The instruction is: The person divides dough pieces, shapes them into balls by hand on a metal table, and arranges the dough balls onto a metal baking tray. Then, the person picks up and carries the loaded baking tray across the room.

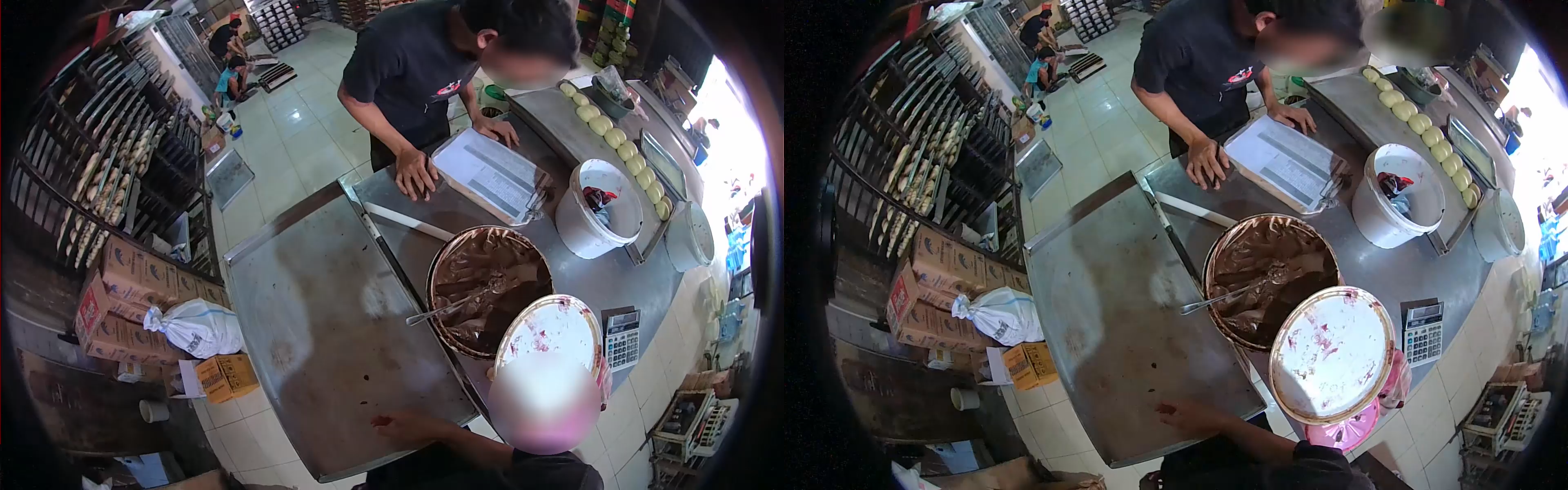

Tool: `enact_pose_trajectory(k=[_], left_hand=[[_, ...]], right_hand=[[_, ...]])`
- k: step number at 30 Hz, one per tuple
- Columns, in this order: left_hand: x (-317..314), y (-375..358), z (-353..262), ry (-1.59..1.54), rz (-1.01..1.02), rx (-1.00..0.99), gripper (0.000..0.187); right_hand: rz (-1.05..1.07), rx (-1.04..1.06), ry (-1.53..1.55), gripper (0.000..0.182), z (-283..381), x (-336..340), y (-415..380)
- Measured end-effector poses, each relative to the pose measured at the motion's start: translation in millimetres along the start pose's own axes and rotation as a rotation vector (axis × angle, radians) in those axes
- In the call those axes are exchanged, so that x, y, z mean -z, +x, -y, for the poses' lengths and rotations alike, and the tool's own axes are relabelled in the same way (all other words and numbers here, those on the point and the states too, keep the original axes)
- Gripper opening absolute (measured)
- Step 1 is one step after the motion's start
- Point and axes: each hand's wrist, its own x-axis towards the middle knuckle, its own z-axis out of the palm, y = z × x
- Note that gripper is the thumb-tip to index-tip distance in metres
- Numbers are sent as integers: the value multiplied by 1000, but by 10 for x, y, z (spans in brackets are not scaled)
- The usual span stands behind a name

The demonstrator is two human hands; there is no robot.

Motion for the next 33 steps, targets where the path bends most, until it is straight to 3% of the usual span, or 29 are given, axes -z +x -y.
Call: enact_pose_trajectory(k=[4,6,10,12,13,15,17,19,21,25,27,29,31,33], left_hand=[[-99,-156,-514,72,-77,-50,38],[-65,-249,-638,109,-118,-80,39],[229,-203,-361,-17,-124,-353,36],[382,-148,-172,-125,-190,-289,36],[421,-175,-16,-223,-244,-217,36],[514,-358,257,-286,-302,-256,36],[466,-962,159,-240,-382,-249,36],[776,-841,930,-369,-428,-237,38],[1042,-857,1742,-375,-481,-392,42],[1308,-1173,2761,-890,-725,-159,40],[1248,-1364,3212,-1137,-858,26,33],[1099,-1540,3695,-1397,-998,224,26],[989,-1486,4027,-1427,-1076,137,29],[909,-1478,4203,-1385,-1073,199,27]], right_hand=[[-66,95,-5,45,0,-121,35],[-113,75,-154,43,25,-200,62],[-131,145,-134,41,129,-429,212],[-42,43,-211,39,313,-611,303],[-6,52,-246,39,331,-769,335],[-28,128,-367,38,389,-1123,498],[35,189,-393,36,398,-1575,716],[95,244,-421,35,499,-2097,920],[165,350,-599,31,614,-2730,1085],[549,365,-822,33,667,-4036,1474],[658,721,-958,33,377,-4621,1711],[837,719,-980,36,249,-5083,1751],[976,671,-976,37,296,-5503,1786],[1097,627,-1031,38,319,-5850,1786]])
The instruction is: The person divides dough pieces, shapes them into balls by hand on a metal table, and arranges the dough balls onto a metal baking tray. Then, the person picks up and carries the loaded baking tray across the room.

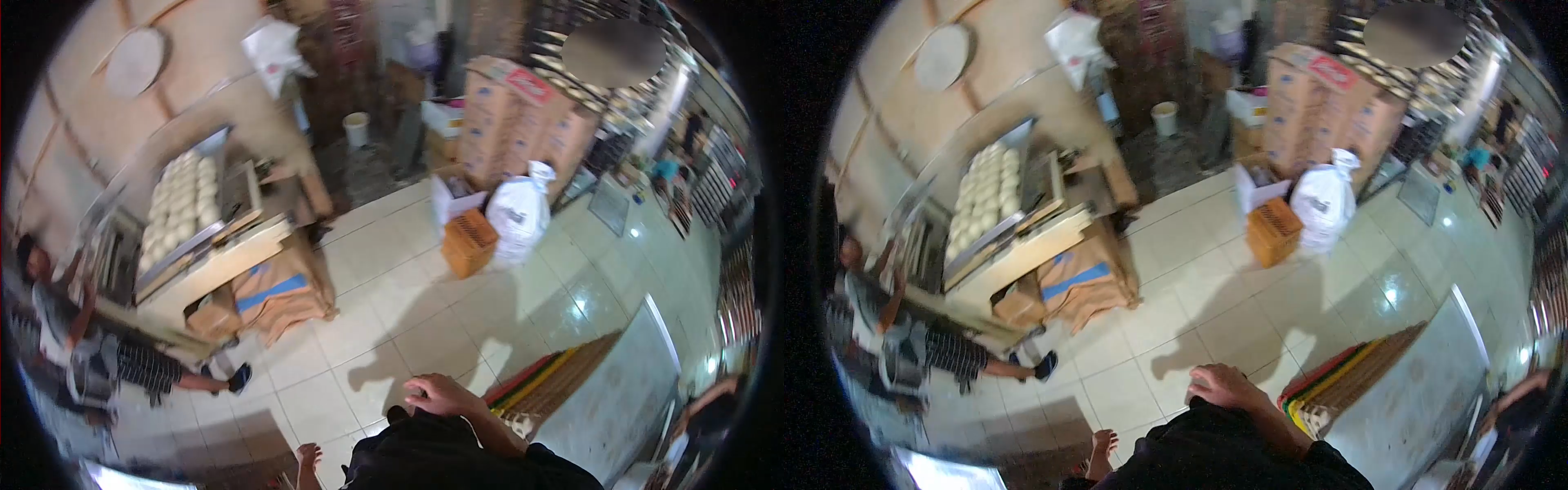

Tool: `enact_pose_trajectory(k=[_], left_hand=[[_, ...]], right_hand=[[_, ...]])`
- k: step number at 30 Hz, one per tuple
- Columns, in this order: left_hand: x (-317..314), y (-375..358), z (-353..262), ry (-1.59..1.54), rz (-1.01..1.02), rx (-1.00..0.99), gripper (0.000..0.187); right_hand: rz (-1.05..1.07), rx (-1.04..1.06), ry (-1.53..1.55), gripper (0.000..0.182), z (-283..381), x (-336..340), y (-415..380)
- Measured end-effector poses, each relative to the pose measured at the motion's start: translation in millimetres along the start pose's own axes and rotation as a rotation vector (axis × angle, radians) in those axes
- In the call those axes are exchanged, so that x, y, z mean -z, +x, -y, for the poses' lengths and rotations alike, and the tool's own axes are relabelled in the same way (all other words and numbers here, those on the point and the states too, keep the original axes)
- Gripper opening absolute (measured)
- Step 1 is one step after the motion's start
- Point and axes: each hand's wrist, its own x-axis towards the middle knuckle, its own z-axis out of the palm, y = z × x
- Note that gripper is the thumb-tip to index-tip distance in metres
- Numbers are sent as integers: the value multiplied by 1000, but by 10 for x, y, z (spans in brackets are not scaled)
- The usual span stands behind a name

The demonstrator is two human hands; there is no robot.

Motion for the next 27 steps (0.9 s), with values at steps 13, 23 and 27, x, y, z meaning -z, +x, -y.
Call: enact_pose_trajectory(k=[13,23,27], left_hand=[[-1066,921,-1083,711,309,-568,29],[-1878,1272,-3748,-263,55,-228,40],[-2163,1959,-3949,-235,142,-134,37]], right_hand=[[-459,405,401,85,608,2288,2745],[-219,993,456,134,558,3966,3561],[-254,954,583,133,-560,4908,3673]])
